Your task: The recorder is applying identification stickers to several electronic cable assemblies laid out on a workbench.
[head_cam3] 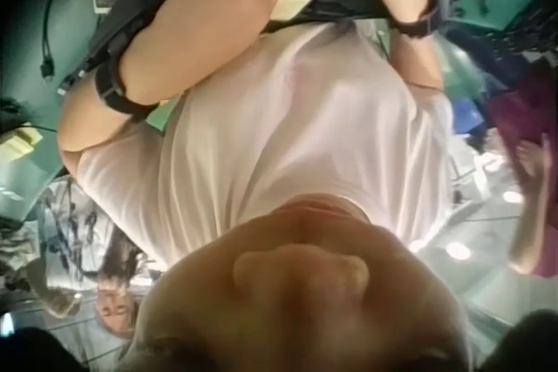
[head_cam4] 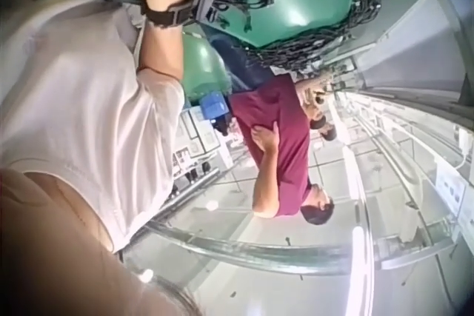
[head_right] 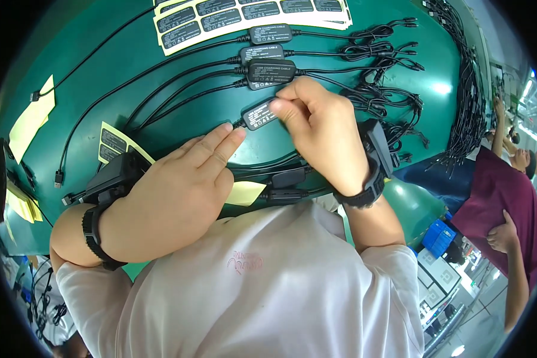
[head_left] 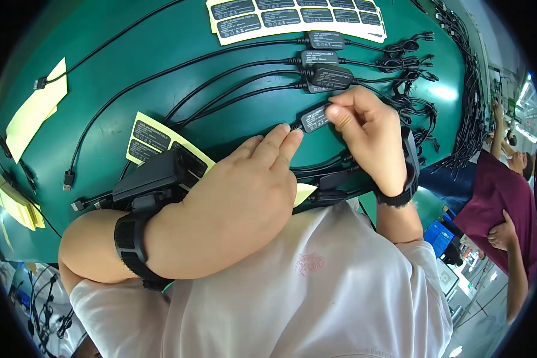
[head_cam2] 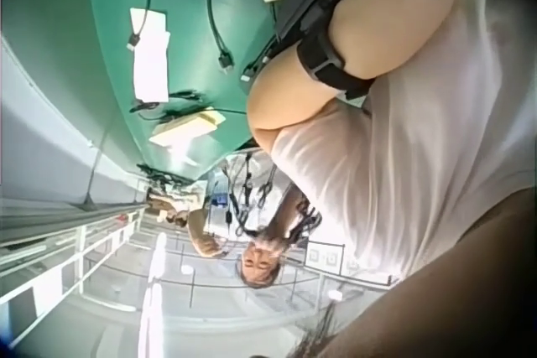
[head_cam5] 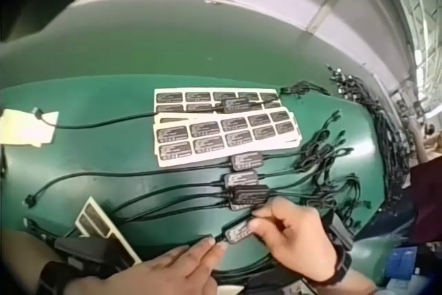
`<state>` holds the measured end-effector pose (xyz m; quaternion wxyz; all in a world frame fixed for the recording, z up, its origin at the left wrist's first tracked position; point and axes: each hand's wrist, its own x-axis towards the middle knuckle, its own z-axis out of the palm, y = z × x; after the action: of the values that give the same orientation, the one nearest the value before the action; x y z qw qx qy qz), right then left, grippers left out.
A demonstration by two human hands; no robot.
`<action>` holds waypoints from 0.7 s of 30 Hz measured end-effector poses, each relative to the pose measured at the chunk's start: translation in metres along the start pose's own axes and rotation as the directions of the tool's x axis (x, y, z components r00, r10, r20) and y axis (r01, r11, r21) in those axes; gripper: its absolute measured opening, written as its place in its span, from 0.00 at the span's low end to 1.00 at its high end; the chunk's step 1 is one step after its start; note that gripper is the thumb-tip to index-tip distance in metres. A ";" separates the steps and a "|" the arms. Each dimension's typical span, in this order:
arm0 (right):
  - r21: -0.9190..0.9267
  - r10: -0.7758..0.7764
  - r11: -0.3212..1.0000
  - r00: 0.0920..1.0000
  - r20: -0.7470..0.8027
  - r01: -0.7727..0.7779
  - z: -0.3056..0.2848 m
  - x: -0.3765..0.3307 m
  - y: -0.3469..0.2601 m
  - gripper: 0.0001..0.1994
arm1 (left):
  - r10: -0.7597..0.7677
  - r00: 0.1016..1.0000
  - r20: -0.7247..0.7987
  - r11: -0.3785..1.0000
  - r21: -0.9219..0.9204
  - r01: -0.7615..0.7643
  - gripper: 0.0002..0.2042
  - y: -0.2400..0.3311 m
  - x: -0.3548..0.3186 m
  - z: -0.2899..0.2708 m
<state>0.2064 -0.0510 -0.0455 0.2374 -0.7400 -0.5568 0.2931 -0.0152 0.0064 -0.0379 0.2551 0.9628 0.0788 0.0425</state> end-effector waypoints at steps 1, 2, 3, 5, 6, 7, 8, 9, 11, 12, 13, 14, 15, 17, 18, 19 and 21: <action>0.049 0.017 0.999 1.000 0.007 -0.018 -0.002 0.002 0.003 0.05 | 0.004 1.000 0.000 1.000 0.009 -0.004 0.09 0.000 0.000 0.000; 0.083 0.028 0.996 0.999 0.032 -0.030 -0.007 0.002 0.006 0.05 | 0.007 1.000 -0.009 1.000 -0.013 -0.007 0.09 -0.001 0.000 -0.001; 0.153 0.018 0.988 0.999 0.041 -0.025 -0.011 0.002 0.009 0.05 | 0.011 1.000 -0.012 1.000 -0.023 -0.011 0.08 -0.002 0.000 -0.002; 0.050 -0.004 0.999 1.000 -0.010 0.004 -0.016 0.000 0.012 0.06 | 0.010 1.000 -0.011 1.000 -0.028 -0.010 0.07 -0.002 0.001 -0.003; 0.031 -0.042 0.999 0.999 -0.026 0.042 -0.018 -0.002 0.014 0.07 | 0.008 1.000 -0.009 1.000 -0.026 -0.009 0.07 -0.002 0.001 -0.004; -0.082 -0.156 0.985 0.986 -0.058 0.151 -0.019 -0.002 0.015 0.07 | 0.009 1.000 -0.015 1.000 -0.018 -0.009 0.06 -0.001 0.003 -0.004; -0.180 -0.279 0.947 0.958 -0.062 0.264 -0.019 -0.002 0.016 0.08 | 0.000 1.000 -0.006 1.000 -0.004 0.000 0.06 -0.001 0.004 -0.005; -0.278 -0.370 0.898 0.927 -0.060 0.340 -0.019 -0.002 0.017 0.09 | -0.007 1.000 -0.003 1.000 0.014 0.007 0.06 0.001 0.006 -0.007; -0.341 -0.449 0.848 0.892 -0.057 0.406 -0.017 -0.001 0.019 0.08 | -0.010 1.000 -0.003 0.998 0.062 0.011 0.07 0.006 0.009 -0.012; -0.357 -0.466 0.837 0.882 -0.067 0.415 -0.016 0.000 0.020 0.08 | -0.010 1.000 -0.004 0.996 0.086 0.011 0.07 0.009 0.010 -0.016; -0.376 -0.490 0.820 0.869 -0.070 0.433 -0.016 0.001 0.021 0.08 | -0.023 0.999 0.033 0.993 0.119 0.019 0.07 0.012 0.012 -0.021; -0.357 -0.475 0.834 0.876 -0.079 0.420 -0.016 0.003 0.023 0.07 | -0.028 0.999 0.027 0.998 0.063 0.026 0.07 0.017 0.012 -0.027; -0.382 -0.470 0.830 0.878 -0.089 0.406 -0.016 0.004 0.025 0.07 | -0.044 0.997 0.065 0.999 0.015 0.043 0.06 0.022 0.011 -0.034; -0.410 -0.492 0.815 0.863 -0.116 0.409 -0.014 0.006 0.029 0.07 | -0.088 0.989 0.115 0.992 -0.075 0.097 0.05 0.027 0.013 -0.044; -0.429 -0.482 0.813 0.868 -0.119 0.393 -0.013 0.008 0.030 0.07 | -0.118 0.985 0.129 0.984 -0.118 0.133 0.06 0.028 0.015 -0.048; -0.463 -0.452 0.809 0.887 -0.095 0.363 -0.011 0.008 0.030 0.07 | -0.141 0.982 0.123 0.972 -0.171 0.161 0.08 0.029 0.017 -0.050; -0.504 -0.439 0.792 0.895 -0.077 0.345 -0.010 0.009 0.025 0.07 | -0.219 0.962 0.162 0.897 -0.354 0.264 0.10 0.026 0.022 -0.050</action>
<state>0.2327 -0.0494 -0.0572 0.1551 -0.6676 -0.7279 0.0189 0.0040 0.0123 0.0195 0.4404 0.8804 0.1730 -0.0323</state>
